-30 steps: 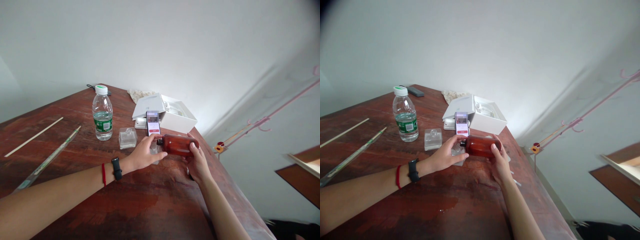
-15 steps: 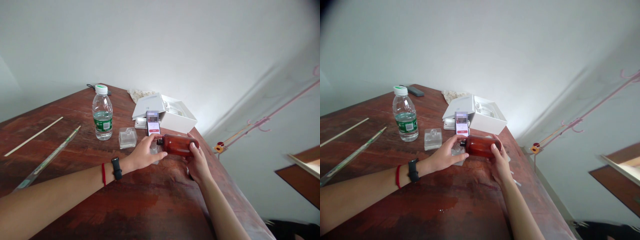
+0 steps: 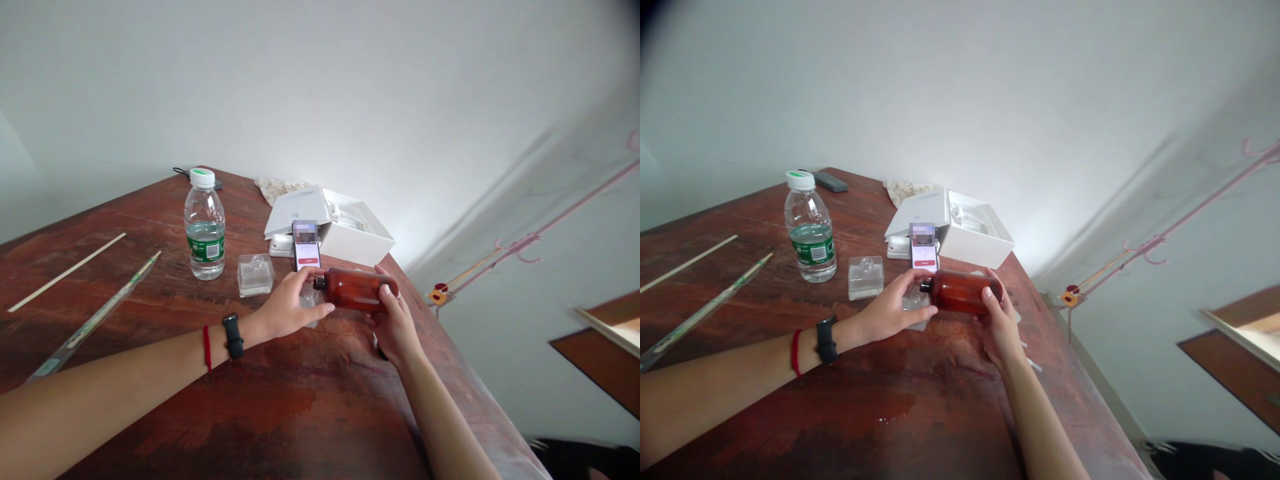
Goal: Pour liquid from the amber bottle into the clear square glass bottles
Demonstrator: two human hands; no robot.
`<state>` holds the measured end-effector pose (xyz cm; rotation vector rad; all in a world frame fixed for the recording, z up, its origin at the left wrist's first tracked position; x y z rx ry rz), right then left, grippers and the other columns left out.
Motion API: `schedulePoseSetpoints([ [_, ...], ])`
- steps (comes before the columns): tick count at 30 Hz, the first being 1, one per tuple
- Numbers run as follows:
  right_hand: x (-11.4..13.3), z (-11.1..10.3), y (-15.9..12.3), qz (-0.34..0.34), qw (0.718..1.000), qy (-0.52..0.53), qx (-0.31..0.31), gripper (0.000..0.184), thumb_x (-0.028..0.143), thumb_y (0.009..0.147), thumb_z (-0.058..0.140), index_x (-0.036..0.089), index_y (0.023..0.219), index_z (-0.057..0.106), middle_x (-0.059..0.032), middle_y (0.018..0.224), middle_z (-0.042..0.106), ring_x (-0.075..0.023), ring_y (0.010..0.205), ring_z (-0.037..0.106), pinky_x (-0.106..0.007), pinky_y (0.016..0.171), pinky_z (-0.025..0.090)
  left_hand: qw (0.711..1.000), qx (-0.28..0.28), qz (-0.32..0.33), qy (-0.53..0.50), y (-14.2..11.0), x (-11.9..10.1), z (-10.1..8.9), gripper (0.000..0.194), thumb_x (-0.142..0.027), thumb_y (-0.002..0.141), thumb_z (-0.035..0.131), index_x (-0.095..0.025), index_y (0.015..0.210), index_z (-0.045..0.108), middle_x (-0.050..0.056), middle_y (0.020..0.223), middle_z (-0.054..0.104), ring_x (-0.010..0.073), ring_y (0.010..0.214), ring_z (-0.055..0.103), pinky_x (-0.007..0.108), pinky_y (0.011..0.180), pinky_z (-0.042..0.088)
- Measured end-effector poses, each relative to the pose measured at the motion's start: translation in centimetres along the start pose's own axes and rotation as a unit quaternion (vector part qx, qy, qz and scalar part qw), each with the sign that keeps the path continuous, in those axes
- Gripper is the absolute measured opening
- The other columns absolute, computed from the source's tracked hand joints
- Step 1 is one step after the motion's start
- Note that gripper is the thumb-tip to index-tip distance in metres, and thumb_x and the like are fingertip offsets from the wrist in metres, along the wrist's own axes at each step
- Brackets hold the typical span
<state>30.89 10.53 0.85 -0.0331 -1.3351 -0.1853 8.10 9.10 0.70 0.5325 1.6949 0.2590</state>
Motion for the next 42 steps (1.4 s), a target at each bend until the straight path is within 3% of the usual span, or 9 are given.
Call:
schedulePoseSetpoints([
  [42, 0.01, -0.1, 0.08, 0.0, 1.0, -0.008, -0.001, 0.072, 0.056, 0.069, 0.091, 0.036, 0.136, 0.071, -0.0019, 0.118, 0.072, -0.0139, 0.068, 0.056, -0.025, 0.049, 0.039, 1.0, -0.003, 0.011, 0.008, 0.01, -0.03, -0.05, 0.055, -0.033, 0.085, 0.085, -0.024, 0.134, 0.061, 0.013, 0.138, 0.069, 0.0352, 0.13, 0.065, 0.062, 0.118, 0.046],
])
Point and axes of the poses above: each hand's wrist, its own y-axis towards the middle knuckle, its own z-axis out of the palm, x = y × z, the point moved 6 cm from there along y, towards the middle knuckle
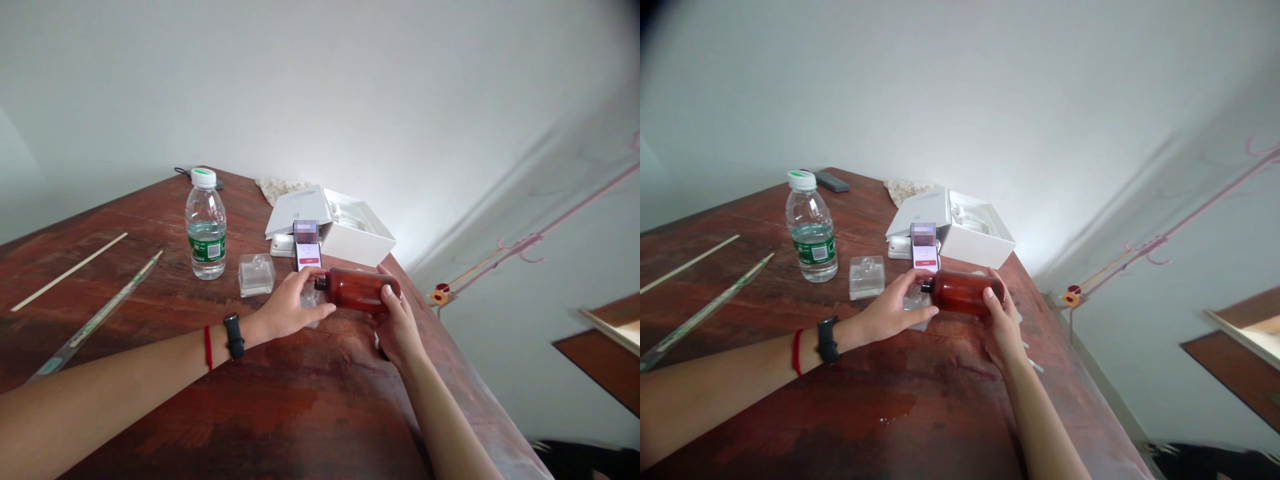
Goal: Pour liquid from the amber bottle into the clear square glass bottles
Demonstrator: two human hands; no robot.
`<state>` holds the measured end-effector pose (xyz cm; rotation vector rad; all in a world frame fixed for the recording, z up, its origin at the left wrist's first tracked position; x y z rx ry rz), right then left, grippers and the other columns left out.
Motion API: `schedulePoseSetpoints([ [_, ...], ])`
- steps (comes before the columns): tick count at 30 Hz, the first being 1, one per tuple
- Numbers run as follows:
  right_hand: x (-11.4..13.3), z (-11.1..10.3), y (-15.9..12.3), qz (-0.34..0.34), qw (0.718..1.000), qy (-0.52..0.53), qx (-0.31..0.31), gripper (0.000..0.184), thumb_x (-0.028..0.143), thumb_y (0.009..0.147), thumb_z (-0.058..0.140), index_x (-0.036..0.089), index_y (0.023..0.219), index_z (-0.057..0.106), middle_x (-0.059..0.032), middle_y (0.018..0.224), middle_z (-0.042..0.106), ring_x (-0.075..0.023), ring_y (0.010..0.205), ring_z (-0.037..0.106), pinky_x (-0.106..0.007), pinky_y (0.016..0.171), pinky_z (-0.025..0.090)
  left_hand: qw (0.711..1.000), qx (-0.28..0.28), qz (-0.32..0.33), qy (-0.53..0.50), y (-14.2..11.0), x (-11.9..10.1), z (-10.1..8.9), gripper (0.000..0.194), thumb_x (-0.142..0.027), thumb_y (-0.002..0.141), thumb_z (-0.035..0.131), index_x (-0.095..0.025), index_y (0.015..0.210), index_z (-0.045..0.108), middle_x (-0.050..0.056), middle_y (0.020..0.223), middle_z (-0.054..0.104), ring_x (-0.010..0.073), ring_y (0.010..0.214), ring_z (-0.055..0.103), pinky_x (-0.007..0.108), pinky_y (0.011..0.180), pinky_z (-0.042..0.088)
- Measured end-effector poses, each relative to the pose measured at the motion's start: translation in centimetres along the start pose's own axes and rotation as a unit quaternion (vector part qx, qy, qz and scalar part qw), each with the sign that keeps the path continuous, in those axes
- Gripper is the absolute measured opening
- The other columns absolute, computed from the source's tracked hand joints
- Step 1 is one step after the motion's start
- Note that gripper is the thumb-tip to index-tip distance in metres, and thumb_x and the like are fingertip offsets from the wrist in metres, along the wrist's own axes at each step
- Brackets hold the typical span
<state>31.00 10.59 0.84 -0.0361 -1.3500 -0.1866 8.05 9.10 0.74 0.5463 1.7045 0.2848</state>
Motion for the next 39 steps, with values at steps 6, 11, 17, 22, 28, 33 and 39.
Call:
schedulePoseSetpoints([
  [6, -0.02, 0.01, 0.08, -0.012, 1.0, -0.003, 0.004, 0.07, 0.055, 0.072, 0.089, 0.034, 0.137, 0.071, -0.003, 0.119, 0.072, -0.0144, 0.069, 0.056, -0.025, 0.049, 0.039, 1.0, -0.002, -0.001, 0.006, -0.05, 0.08, -0.06, 0.057, -0.034, 0.085, 0.085, -0.024, 0.135, 0.06, 0.013, 0.138, 0.069, 0.035, 0.129, 0.065, 0.061, 0.117, 0.047],
  [11, 0.02, -0.06, 0.05, -0.021, 1.0, -0.017, 0.003, 0.069, 0.055, 0.074, 0.087, 0.035, 0.138, 0.07, -0.003, 0.119, 0.072, -0.0139, 0.067, 0.056, -0.026, 0.05, 0.039, 1.0, -0.001, 0.0, 0.009, 0.01, -0.06, -0.03, 0.057, -0.033, 0.085, 0.085, -0.024, 0.135, 0.06, 0.014, 0.138, 0.069, 0.0347, 0.128, 0.065, 0.06, 0.117, 0.048],
  [17, 0.21, 0.07, -0.06, -0.027, 0.999, -0.021, 0.008, 0.066, 0.055, 0.076, 0.087, 0.035, 0.138, 0.071, -0.0036, 0.122, 0.072, -0.016, 0.07, 0.058, -0.027, 0.051, 0.041, 1.0, -0.001, 0.005, 0.007, -0.03, -0.1, -0.04, 0.056, -0.033, 0.085, 0.085, -0.025, 0.135, 0.06, 0.013, 0.139, 0.069, 0.0348, 0.13, 0.065, 0.06, 0.118, 0.047],
  [22, 0.15, 0.14, -0.1, -0.015, 1.0, -0.006, 0.005, 0.071, 0.056, 0.072, 0.089, 0.035, 0.138, 0.071, -0.0036, 0.12, 0.072, -0.0142, 0.067, 0.056, -0.025, 0.049, 0.041, 1.0, -0.003, 0.004, 0.007, 0.0, -0.13, -0.08, 0.056, -0.032, 0.085, 0.085, -0.024, 0.135, 0.06, 0.013, 0.138, 0.069, 0.0347, 0.129, 0.065, 0.061, 0.118, 0.047],
  [28, 0.15, 0.09, -0.06, -0.022, 1.0, -0.004, 0.009, 0.07, 0.055, 0.074, 0.089, 0.035, 0.138, 0.071, -0.003, 0.12, 0.072, -0.013, 0.067, 0.055, -0.025, 0.05, 0.041, 1.0, -0.002, 0.001, 0.007, 0.01, -0.15, -0.06, 0.056, -0.032, 0.085, 0.085, -0.024, 0.134, 0.06, 0.013, 0.138, 0.069, 0.0348, 0.129, 0.065, 0.061, 0.118, 0.047],
  [33, 0.13, 0.1, -0.11, -0.021, 1.0, -0.012, 0.009, 0.069, 0.056, 0.075, 0.088, 0.035, 0.138, 0.07, -0.0038, 0.125, 0.072, -0.015, 0.07, 0.058, -0.026, 0.051, 0.041, 1.0, -0.001, 0.005, 0.005, 0.01, -0.14, -0.04, 0.056, -0.032, 0.085, 0.085, -0.024, 0.134, 0.06, 0.013, 0.138, 0.069, 0.0341, 0.128, 0.065, 0.06, 0.117, 0.048],
  [39, 0.11, 0.11, -0.13, -0.015, 1.0, -0.011, 0.008, 0.068, 0.056, 0.075, 0.088, 0.037, 0.138, 0.07, -0.0029, 0.124, 0.072, -0.0143, 0.068, 0.057, -0.026, 0.05, 0.039, 1.0, -0.001, 0.001, 0.007, -0.03, -0.09, -0.03, 0.056, -0.033, 0.085, 0.085, -0.024, 0.134, 0.06, 0.013, 0.138, 0.069, 0.035, 0.129, 0.065, 0.061, 0.118, 0.047],
])
Point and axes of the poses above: each hand's wrist, its own y-axis towards the middle knuckle, its own z-axis out of the palm, x = y × z, the point moved 6 cm from there along y, towards the middle knuckle
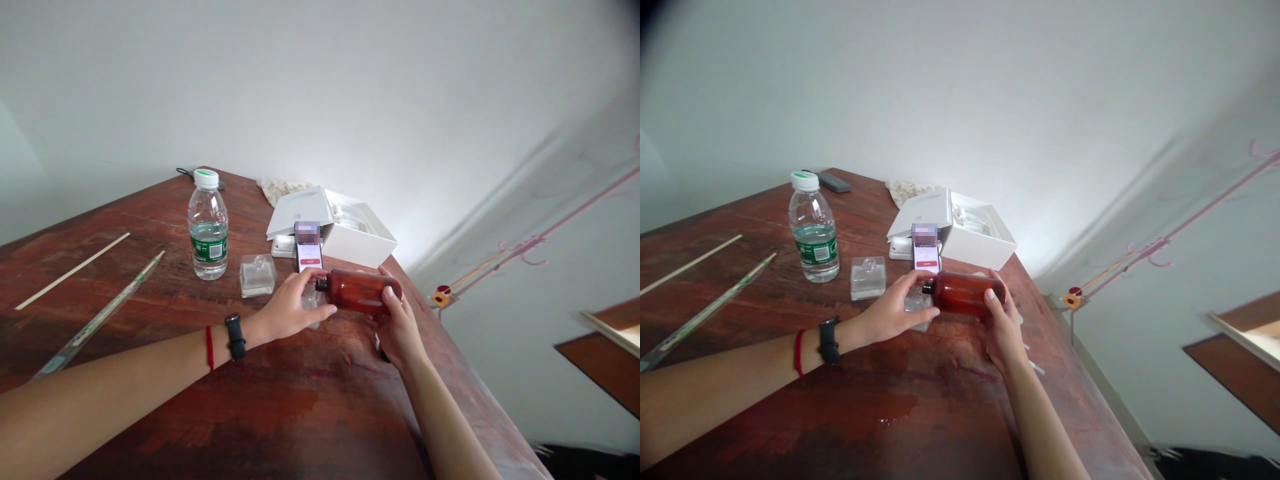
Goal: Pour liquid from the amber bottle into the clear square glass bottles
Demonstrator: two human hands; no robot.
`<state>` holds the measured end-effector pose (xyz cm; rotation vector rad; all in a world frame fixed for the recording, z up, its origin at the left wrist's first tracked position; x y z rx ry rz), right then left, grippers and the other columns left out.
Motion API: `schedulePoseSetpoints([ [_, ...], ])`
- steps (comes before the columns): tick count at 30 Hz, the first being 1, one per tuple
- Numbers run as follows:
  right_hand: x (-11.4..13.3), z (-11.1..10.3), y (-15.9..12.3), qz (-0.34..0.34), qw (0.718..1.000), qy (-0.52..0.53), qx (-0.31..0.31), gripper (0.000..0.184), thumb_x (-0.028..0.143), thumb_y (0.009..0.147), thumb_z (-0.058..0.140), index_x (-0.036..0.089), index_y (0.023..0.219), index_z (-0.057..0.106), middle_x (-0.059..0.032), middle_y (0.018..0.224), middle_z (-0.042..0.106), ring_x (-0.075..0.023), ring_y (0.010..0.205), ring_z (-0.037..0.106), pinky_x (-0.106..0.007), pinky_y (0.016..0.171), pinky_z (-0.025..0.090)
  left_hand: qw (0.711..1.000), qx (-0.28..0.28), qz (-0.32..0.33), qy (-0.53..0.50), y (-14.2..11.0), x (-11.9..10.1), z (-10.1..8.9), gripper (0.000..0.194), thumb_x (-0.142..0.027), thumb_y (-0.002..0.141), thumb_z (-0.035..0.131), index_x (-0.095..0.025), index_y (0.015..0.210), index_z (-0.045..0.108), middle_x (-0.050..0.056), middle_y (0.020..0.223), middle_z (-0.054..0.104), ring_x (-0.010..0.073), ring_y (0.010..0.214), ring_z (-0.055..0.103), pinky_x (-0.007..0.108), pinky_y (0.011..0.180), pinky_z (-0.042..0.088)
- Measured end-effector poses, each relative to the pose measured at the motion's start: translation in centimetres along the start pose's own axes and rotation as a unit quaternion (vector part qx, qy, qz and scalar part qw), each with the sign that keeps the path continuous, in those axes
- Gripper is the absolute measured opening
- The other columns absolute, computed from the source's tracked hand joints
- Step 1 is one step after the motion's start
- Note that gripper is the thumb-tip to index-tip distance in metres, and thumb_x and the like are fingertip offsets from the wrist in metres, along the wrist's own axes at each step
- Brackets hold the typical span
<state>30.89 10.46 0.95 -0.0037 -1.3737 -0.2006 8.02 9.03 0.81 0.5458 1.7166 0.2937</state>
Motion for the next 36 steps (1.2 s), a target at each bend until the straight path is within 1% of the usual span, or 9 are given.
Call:
schedulePoseSetpoints([
  [5, 0.09, 0.03, 0.05, -0.006, 1.0, -0.004, -0.002, 0.069, 0.056, 0.075, 0.087, 0.036, 0.139, 0.07, -0.0046, 0.126, 0.073, -0.0148, 0.068, 0.057, -0.025, 0.048, 0.039, 1.0, -0.001, 0.004, -0.002, -0.01, -0.07, -0.03, 0.056, -0.032, 0.085, 0.085, -0.025, 0.134, 0.06, 0.013, 0.138, 0.069, 0.0346, 0.128, 0.065, 0.061, 0.118, 0.048],
  [10, 0.05, -0.04, 0.07, 0.001, 1.0, 0.001, -0.007, 0.072, 0.056, 0.073, 0.089, 0.036, 0.139, 0.07, -0.0045, 0.126, 0.073, -0.0143, 0.069, 0.058, -0.023, 0.048, 0.042, 1.0, 0.004, -0.002, 0.004, 0.01, 0.0, 0.03, 0.055, -0.033, 0.085, 0.085, -0.023, 0.134, 0.06, 0.014, 0.138, 0.069, 0.0349, 0.129, 0.065, 0.061, 0.118, 0.047],
  [14, 0.1, 0.01, 0.0, -0.003, 1.0, -0.003, -0.001, 0.071, 0.055, 0.074, 0.088, 0.036, 0.14, 0.07, -0.0045, 0.123, 0.074, -0.016, 0.071, 0.06, -0.025, 0.049, 0.042, 1.0, 0.003, -0.004, -0.001, 0.01, 0.07, 0.07, 0.056, -0.033, 0.085, 0.084, -0.023, 0.135, 0.06, 0.014, 0.138, 0.069, 0.0347, 0.129, 0.065, 0.06, 0.119, 0.047],
  [19, 0.06, 0.03, -0.03, -0.004, 1.0, -0.003, 0.0, 0.071, 0.056, 0.075, 0.088, 0.035, 0.141, 0.069, -0.0058, 0.129, 0.072, -0.0165, 0.071, 0.061, -0.025, 0.049, 0.041, 1.0, 0.002, -0.002, -0.007, 0.0, 0.07, 0.03, 0.057, -0.033, 0.085, 0.085, -0.025, 0.135, 0.059, 0.013, 0.139, 0.069, 0.0346, 0.13, 0.065, 0.061, 0.119, 0.047],
  [24, 0.07, 0.03, 0.03, -0.008, 1.0, -0.005, 0.004, 0.069, 0.057, 0.076, 0.087, 0.037, 0.14, 0.07, -0.0055, 0.13, 0.073, -0.0188, 0.076, 0.065, -0.027, 0.051, 0.042, 1.0, 0.002, -0.001, -0.009, -0.02, -0.03, 0.01, 0.056, -0.033, 0.085, 0.085, -0.025, 0.135, 0.059, 0.013, 0.139, 0.068, 0.0351, 0.131, 0.064, 0.061, 0.119, 0.047],
  [27, 0.04, -0.02, 0.03, -0.001, 1.0, 0.003, 0.001, 0.071, 0.056, 0.074, 0.089, 0.037, 0.139, 0.07, -0.0051, 0.13, 0.073, -0.017, 0.074, 0.063, -0.025, 0.051, 0.043, 1.0, 0.001, -0.005, 0.0, -0.03, -0.03, 0.01, 0.057, -0.034, 0.085, 0.085, -0.024, 0.136, 0.059, 0.014, 0.139, 0.068, 0.0356, 0.131, 0.064, 0.062, 0.119, 0.046],
  [30, 0.05, -0.15, 0.02, 0.002, 1.0, -0.001, -0.005, 0.072, 0.056, 0.072, 0.09, 0.037, 0.139, 0.07, -0.0043, 0.124, 0.074, -0.0144, 0.07, 0.06, -0.024, 0.049, 0.044, 1.0, 0.002, -0.007, 0.008, -0.02, -0.06, 0.02, 0.057, -0.034, 0.086, 0.084, -0.024, 0.136, 0.059, 0.014, 0.139, 0.068, 0.0357, 0.13, 0.064, 0.062, 0.118, 0.047],
  [36, 0.19, -0.08, -0.06, -0.002, 1.0, 0.002, -0.003, 0.07, 0.055, 0.073, 0.09, 0.036, 0.138, 0.072, -0.0034, 0.119, 0.073, -0.0141, 0.07, 0.057, -0.023, 0.049, 0.043, 1.0, 0.003, -0.001, 0.002, -0.01, -0.1, 0.0, 0.056, -0.033, 0.086, 0.084, -0.024, 0.135, 0.06, 0.013, 0.138, 0.069, 0.0353, 0.129, 0.065, 0.061, 0.117, 0.048],
])
Point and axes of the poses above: each hand's wrist, its own y-axis towards the middle knuckle, its own z-axis out of the palm, x = y × z, the point moved 6 cm from there along y, towards the middle knuckle
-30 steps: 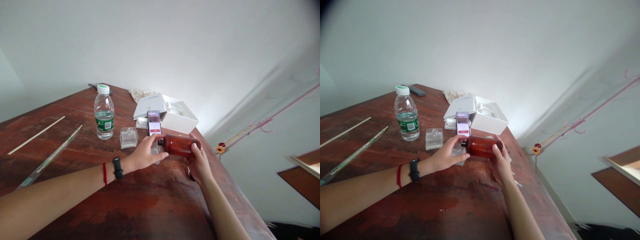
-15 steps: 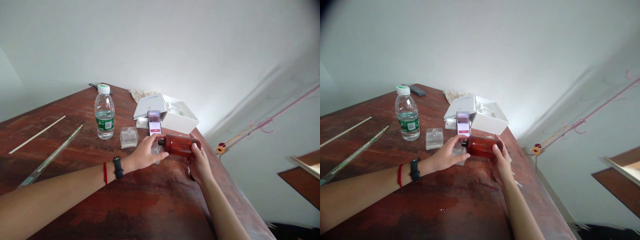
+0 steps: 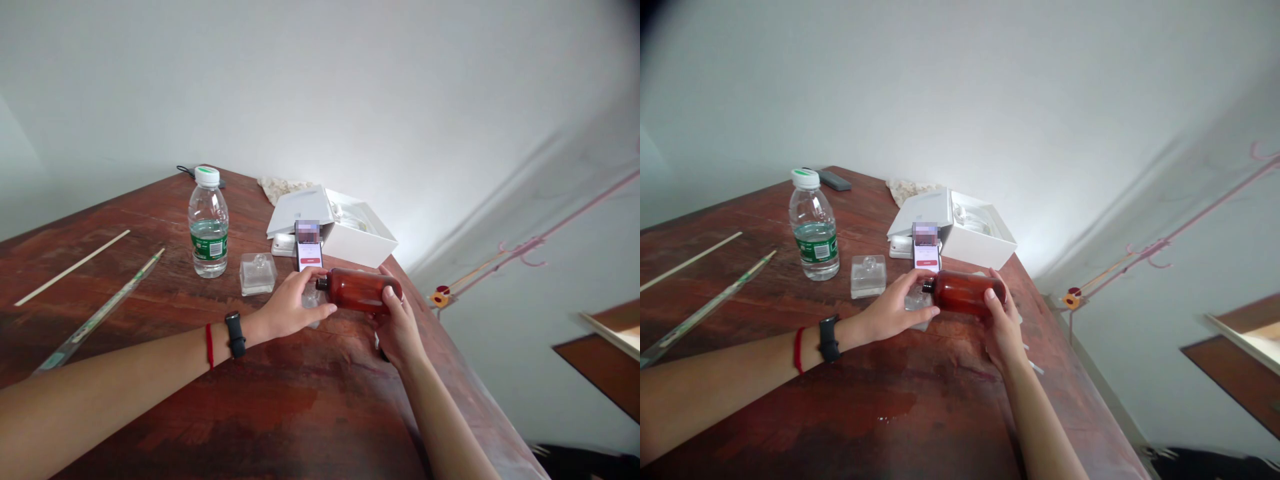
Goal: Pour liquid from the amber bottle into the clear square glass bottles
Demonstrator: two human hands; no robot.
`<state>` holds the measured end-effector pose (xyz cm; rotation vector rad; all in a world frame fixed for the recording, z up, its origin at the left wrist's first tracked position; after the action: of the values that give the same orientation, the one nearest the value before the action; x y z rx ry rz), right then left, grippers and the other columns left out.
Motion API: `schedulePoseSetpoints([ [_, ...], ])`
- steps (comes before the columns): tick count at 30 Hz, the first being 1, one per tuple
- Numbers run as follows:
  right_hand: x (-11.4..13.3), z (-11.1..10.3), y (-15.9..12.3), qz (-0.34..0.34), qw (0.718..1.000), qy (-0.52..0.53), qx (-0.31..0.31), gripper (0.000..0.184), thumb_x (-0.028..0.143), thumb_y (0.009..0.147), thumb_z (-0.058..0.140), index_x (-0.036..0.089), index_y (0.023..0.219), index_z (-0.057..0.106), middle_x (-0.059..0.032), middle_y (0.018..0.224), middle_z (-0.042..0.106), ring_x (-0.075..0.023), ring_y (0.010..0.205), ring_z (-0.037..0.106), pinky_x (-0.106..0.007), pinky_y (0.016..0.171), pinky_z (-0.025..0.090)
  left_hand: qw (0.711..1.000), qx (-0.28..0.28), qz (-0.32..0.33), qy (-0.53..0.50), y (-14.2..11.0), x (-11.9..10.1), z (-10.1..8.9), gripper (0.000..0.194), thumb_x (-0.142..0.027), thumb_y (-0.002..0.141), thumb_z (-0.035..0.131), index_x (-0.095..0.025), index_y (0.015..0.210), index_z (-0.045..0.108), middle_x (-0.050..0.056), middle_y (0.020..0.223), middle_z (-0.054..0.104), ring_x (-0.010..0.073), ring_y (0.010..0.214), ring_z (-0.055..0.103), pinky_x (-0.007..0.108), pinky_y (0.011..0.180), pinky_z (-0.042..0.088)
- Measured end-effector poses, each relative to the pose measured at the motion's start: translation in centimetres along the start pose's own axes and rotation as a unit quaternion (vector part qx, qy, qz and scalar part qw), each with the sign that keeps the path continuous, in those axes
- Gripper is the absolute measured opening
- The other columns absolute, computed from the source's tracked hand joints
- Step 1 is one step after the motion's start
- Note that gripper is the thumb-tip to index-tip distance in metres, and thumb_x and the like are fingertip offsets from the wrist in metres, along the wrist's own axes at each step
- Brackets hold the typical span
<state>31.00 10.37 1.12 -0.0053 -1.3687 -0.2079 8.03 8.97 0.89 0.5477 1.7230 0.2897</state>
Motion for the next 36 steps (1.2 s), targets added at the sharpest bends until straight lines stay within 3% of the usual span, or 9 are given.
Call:
schedulePoseSetpoints([
  [10, -0.25, -0.08, 0.21, -0.001, 1.0, -0.002, -0.001, 0.073, 0.056, 0.072, 0.09, 0.037, 0.139, 0.07, -0.003, 0.117, 0.075, -0.0142, 0.067, 0.058, -0.023, 0.047, 0.04, 1.0, 0.003, 0.003, 0.009, 0.04, 0.04, 0.04, 0.057, -0.033, 0.086, 0.084, -0.023, 0.136, 0.059, 0.014, 0.138, 0.069, 0.0351, 0.128, 0.065, 0.059, 0.116, 0.049],
  [36, -0.24, -0.01, 0.13, 0.002, 1.0, 0.017, -0.008, 0.073, 0.054, 0.07, 0.092, 0.035, 0.137, 0.072, -0.0037, 0.122, 0.077, -0.0192, 0.077, 0.066, -0.026, 0.053, 0.045, 1.0, 0.005, 0.005, 0.009, 0.01, 0.15, 0.03, 0.058, -0.034, 0.086, 0.084, -0.024, 0.138, 0.059, 0.013, 0.139, 0.068, 0.0355, 0.131, 0.064, 0.06, 0.118, 0.047],
])
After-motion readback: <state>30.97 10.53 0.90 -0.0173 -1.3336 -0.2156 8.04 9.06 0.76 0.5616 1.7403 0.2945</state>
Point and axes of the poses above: each hand's wrist, its own y-axis towards the middle knuckle, its own z-axis out of the palm, x = y × z, the point moved 6 cm from there along y, towards the middle knuckle
